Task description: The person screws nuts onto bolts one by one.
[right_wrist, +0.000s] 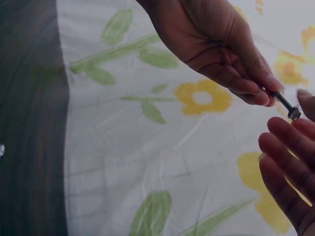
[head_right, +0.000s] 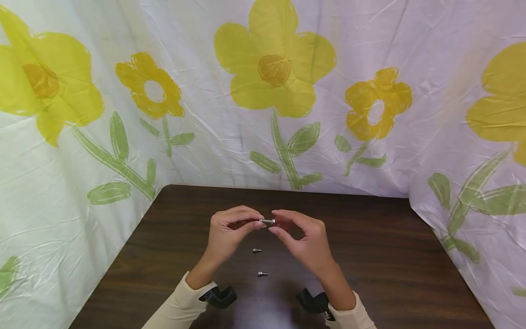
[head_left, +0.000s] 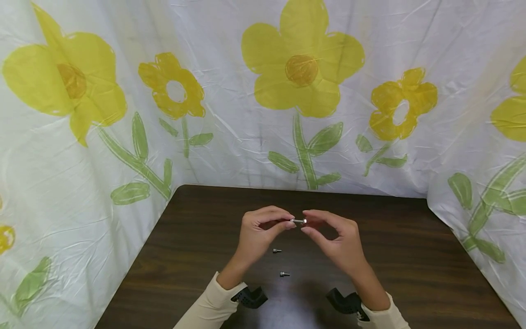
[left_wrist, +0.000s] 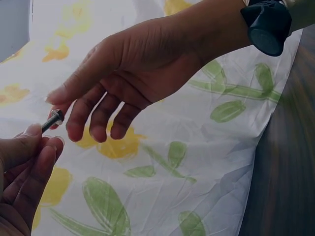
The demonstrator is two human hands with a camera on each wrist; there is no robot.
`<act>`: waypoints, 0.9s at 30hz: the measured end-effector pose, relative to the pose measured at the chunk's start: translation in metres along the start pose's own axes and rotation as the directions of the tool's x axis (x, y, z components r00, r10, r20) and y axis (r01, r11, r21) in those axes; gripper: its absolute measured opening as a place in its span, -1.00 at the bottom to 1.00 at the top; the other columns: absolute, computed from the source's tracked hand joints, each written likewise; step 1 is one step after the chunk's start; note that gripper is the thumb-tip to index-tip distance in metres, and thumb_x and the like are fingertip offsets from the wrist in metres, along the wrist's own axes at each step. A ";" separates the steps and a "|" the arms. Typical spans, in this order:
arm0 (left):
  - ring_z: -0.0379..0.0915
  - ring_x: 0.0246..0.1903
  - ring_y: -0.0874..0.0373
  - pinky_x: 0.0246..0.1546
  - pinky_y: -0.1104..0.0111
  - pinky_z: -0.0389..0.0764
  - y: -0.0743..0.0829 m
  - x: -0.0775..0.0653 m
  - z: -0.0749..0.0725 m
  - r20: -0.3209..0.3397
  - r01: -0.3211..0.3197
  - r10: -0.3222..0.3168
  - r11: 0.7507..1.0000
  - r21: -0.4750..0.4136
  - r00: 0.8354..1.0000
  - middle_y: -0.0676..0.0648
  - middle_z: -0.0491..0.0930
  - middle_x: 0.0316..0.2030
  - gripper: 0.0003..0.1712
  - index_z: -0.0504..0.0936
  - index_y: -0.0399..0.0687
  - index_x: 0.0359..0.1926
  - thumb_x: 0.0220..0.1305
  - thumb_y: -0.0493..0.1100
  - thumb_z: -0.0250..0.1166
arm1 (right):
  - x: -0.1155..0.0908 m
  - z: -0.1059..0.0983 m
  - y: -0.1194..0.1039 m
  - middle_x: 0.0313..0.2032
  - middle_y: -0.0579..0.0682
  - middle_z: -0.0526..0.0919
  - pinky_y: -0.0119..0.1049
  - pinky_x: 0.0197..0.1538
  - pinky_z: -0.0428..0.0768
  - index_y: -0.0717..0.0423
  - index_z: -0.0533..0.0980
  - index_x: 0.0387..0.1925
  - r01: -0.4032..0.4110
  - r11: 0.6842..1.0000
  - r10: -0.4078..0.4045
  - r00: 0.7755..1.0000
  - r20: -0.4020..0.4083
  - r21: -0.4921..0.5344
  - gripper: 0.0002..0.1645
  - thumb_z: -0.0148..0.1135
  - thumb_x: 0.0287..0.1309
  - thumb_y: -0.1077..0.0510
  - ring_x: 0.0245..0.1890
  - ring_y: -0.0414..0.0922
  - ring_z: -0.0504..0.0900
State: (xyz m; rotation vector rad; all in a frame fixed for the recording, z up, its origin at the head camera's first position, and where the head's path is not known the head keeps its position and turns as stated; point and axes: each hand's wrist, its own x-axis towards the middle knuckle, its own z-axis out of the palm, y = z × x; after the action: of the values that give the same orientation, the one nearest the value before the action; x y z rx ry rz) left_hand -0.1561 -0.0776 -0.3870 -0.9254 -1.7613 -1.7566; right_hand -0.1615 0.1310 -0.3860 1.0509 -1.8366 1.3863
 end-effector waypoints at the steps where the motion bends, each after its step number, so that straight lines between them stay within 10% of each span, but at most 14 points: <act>1: 0.69 -0.35 0.09 -0.36 0.26 0.74 0.000 0.000 0.000 -0.001 0.004 -0.004 1.000 0.002 1.000 -0.16 0.74 -0.32 -0.85 0.78 -0.31 -0.25 0.12 -0.46 0.47 | 0.000 0.000 0.000 -0.30 0.07 0.77 -0.49 -0.17 0.65 0.24 0.69 -0.07 0.021 1.000 -0.021 1.000 0.001 0.006 -0.50 0.55 -0.15 0.49 -0.34 -0.13 0.73; 8: 0.70 -0.35 0.12 -0.37 0.22 0.75 -0.001 0.000 -0.001 0.008 0.000 0.000 1.000 -0.023 1.000 -0.18 0.73 -0.31 -0.84 0.77 -0.32 -0.24 0.12 -0.49 0.46 | 0.005 0.002 -0.005 -0.33 0.13 0.76 -0.44 -0.19 0.68 0.31 0.70 -0.18 0.080 0.996 -0.080 0.997 -0.006 0.049 -0.50 0.49 -0.28 0.64 -0.35 -0.13 0.73; 18: 0.70 -0.35 0.10 -0.36 0.21 0.75 -0.001 -0.001 0.002 0.026 -0.020 0.021 0.999 -0.041 0.999 -0.19 0.73 -0.31 -0.81 0.76 -0.32 -0.24 0.10 -0.52 0.45 | 0.000 0.003 0.000 -0.43 -0.02 0.73 -0.49 -0.32 0.60 0.17 0.69 -0.33 -0.005 1.000 0.005 1.000 0.009 -0.016 -0.88 0.45 0.12 0.39 -0.45 -0.21 0.66; 27: 0.69 -0.33 0.08 -0.40 0.22 0.74 -0.001 -0.002 0.005 0.044 -0.047 0.048 0.999 -0.025 0.998 -0.20 0.73 -0.32 -0.81 0.76 -0.33 -0.24 0.08 -0.51 0.46 | -0.001 0.004 -0.006 -0.57 -0.21 0.64 -0.47 -0.44 0.54 -0.06 0.62 -0.55 -0.095 0.994 0.096 0.995 0.016 -0.046 -0.62 0.28 0.22 0.46 -0.57 -0.26 0.58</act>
State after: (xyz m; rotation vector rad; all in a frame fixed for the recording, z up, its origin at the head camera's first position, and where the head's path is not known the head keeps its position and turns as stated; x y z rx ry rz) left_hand -0.1549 -0.0726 -0.3892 -1.0156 -1.7341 -1.7437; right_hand -0.1556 0.1264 -0.3854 0.9663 -1.9450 1.3870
